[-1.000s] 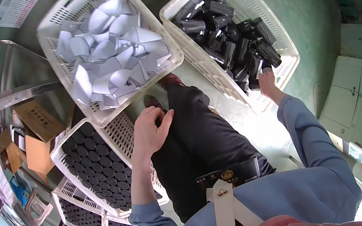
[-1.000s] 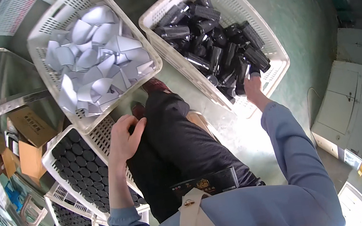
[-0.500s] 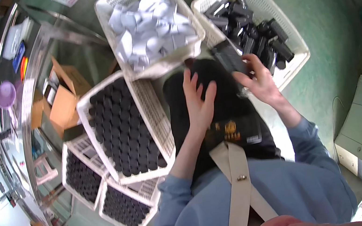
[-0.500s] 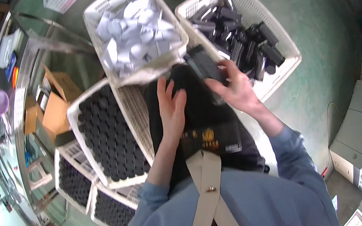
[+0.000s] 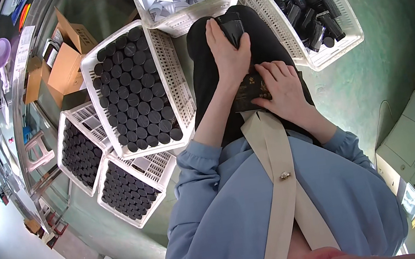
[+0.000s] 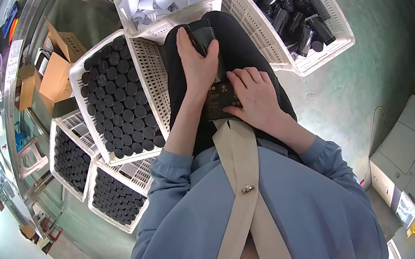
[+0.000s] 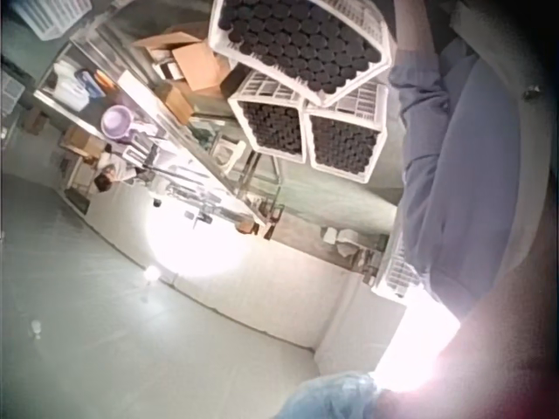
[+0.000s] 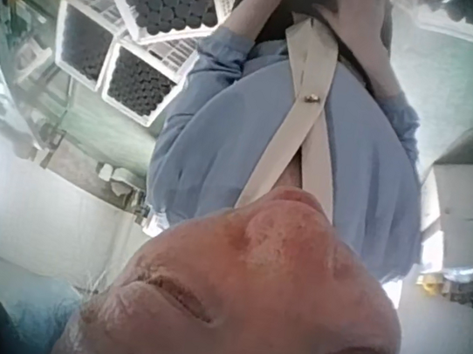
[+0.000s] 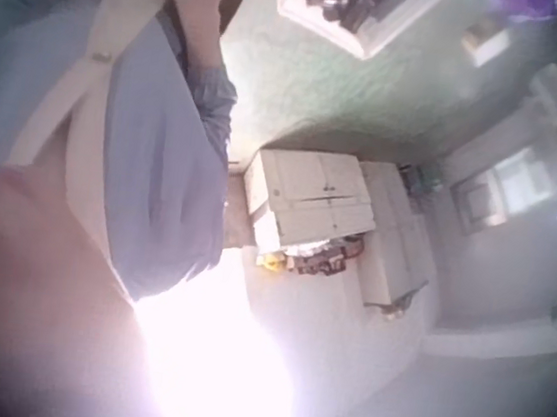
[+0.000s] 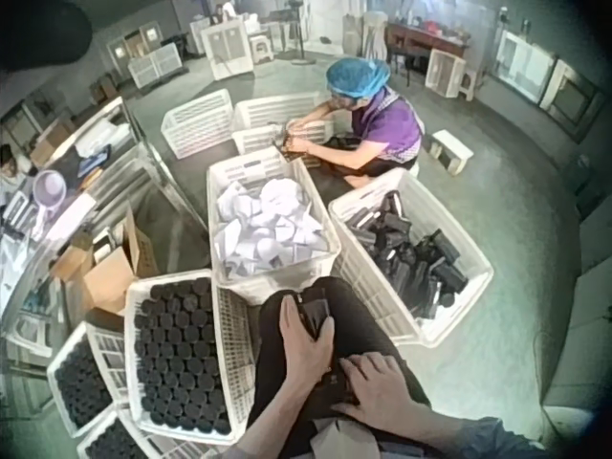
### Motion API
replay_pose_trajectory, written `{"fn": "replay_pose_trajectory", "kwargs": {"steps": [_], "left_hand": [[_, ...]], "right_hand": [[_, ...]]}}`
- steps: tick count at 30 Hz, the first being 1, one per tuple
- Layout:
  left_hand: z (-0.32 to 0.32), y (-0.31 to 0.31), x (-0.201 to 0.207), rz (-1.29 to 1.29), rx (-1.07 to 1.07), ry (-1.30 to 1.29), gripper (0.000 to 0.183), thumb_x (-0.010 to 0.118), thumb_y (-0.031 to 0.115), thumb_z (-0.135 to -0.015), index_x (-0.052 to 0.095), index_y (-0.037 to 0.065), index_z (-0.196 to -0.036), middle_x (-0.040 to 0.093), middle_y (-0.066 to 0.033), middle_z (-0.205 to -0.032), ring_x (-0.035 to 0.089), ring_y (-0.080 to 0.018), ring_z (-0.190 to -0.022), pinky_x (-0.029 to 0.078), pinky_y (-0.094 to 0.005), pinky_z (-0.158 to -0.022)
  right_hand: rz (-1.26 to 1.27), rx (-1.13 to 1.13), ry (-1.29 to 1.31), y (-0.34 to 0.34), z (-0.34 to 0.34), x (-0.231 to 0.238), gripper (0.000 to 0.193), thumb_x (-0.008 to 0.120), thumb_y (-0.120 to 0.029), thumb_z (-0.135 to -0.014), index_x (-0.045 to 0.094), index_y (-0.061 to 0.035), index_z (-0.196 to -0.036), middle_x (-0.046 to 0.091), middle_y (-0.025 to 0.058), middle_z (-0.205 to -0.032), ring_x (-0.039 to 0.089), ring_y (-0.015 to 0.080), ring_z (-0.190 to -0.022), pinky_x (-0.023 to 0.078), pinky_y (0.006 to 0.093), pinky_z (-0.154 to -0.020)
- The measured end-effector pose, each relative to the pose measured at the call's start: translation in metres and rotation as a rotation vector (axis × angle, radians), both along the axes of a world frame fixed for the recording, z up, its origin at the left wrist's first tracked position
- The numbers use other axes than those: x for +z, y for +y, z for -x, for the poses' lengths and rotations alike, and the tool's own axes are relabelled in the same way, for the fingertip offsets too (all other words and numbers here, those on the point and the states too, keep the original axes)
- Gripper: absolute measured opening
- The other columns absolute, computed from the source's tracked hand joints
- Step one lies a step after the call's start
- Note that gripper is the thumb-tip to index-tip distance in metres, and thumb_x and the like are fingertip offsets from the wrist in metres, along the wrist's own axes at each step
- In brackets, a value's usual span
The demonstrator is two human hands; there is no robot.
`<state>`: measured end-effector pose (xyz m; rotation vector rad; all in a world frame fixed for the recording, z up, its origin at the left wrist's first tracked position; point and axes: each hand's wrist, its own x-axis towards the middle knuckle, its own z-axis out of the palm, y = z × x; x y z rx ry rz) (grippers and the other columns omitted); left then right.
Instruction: The person repeatedly picks up black cylindrical containers and white paper wrappers from nearby baskets. They place the containers on their lap, wrap them in the paper, and then place the wrapped items into a basket. The process is repeated continuously.
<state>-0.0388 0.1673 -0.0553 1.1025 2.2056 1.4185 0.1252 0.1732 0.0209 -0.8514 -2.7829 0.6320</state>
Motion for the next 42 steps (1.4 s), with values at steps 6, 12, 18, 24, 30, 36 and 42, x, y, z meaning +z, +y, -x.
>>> {"fn": "replay_pose_trajectory", "kwargs": {"steps": [6, 12, 18, 24, 30, 36, 42], "left_hand": [[0.030, -0.061, 0.032, -0.030, 0.002, -0.345, 0.050, 0.065, 0.010, -0.093, 0.048, -0.001, -0.139, 0.049, -0.0157, -0.141, 0.047, -0.0247, -0.131, 0.039, -0.0397, -0.109], [0.024, -0.136, 0.037, 0.022, 0.063, -0.570, 0.033, 0.062, 0.009, -0.096, 0.059, -0.001, -0.127, 0.062, -0.0127, -0.125, 0.059, -0.0184, -0.117, 0.046, -0.0312, -0.099], [0.000, -0.160, 0.055, 0.016, 0.061, -0.604, 0.028, 0.059, 0.003, -0.097, 0.061, -0.003, -0.124, 0.064, -0.0092, -0.122, 0.060, -0.0118, -0.110, 0.046, -0.0252, -0.096], [-0.016, -0.147, 0.077, -0.012, -0.181, -0.863, 0.026, 0.067, 0.007, -0.092, 0.064, -0.003, -0.116, 0.068, -0.0071, -0.110, 0.063, -0.0102, -0.097, 0.050, -0.0262, -0.084], [-0.019, -0.129, 0.079, -0.070, -0.140, -1.018, 0.015, 0.066, 0.004, -0.093, 0.067, -0.005, -0.105, 0.071, -0.0085, -0.096, 0.066, -0.0110, -0.088, 0.053, -0.0246, -0.082], [-0.017, -0.128, 0.077, -0.055, -0.094, -0.975, 0.012, 0.066, 0.004, -0.093, 0.068, -0.005, -0.101, 0.071, -0.0067, -0.091, 0.065, -0.0090, -0.082, 0.052, -0.0229, -0.077], [-0.014, -0.125, 0.079, -0.035, -0.107, -0.986, 0.010, 0.066, 0.003, -0.092, 0.068, -0.004, -0.099, 0.071, -0.0057, -0.090, 0.065, -0.0083, -0.083, 0.052, -0.0224, -0.077]], "right_hand": [[-0.006, -0.010, -0.027, 0.005, -0.004, -0.008, 0.065, 0.085, -0.024, -0.065, 0.059, -0.0028, -0.121, 0.057, 0.0090, -0.117, 0.051, 0.0272, -0.113, 0.041, 0.0394, -0.093], [0.049, 0.013, 0.031, 0.004, -0.010, -0.009, 0.048, 0.082, -0.014, -0.068, 0.061, -0.0020, -0.109, 0.057, 0.0103, -0.117, 0.052, 0.0299, -0.114, 0.042, 0.0426, -0.096], [0.190, -0.069, 0.233, 0.008, -0.023, -0.008, 0.026, 0.077, -0.006, -0.076, 0.060, -0.0028, -0.096, 0.062, 0.0082, -0.093, 0.062, 0.0263, -0.091, 0.048, 0.0379, -0.079], [0.794, -0.370, 0.403, 0.029, -0.015, 0.024, 0.008, 0.066, 0.000, -0.092, 0.058, -0.0003, -0.095, 0.062, 0.0000, -0.076, 0.057, 0.0036, -0.070, 0.045, 0.0207, -0.064], [0.749, -0.366, 0.435, 0.033, -0.014, 0.020, 0.009, 0.066, 0.000, -0.091, 0.059, -0.0003, -0.096, 0.063, 0.0009, -0.077, 0.059, 0.0042, -0.072, 0.046, 0.0205, -0.066], [0.732, -0.364, 0.415, 0.032, -0.016, 0.016, 0.010, 0.068, -0.001, -0.090, 0.060, 0.0000, -0.096, 0.064, 0.0011, -0.078, 0.061, 0.0049, -0.073, 0.048, 0.0215, -0.068], [0.731, -0.381, 0.392, 0.035, -0.016, 0.013, 0.011, 0.069, -0.002, -0.089, 0.061, -0.0001, -0.096, 0.065, 0.0011, -0.078, 0.061, 0.0046, -0.074, 0.047, 0.0213, -0.068]]}}
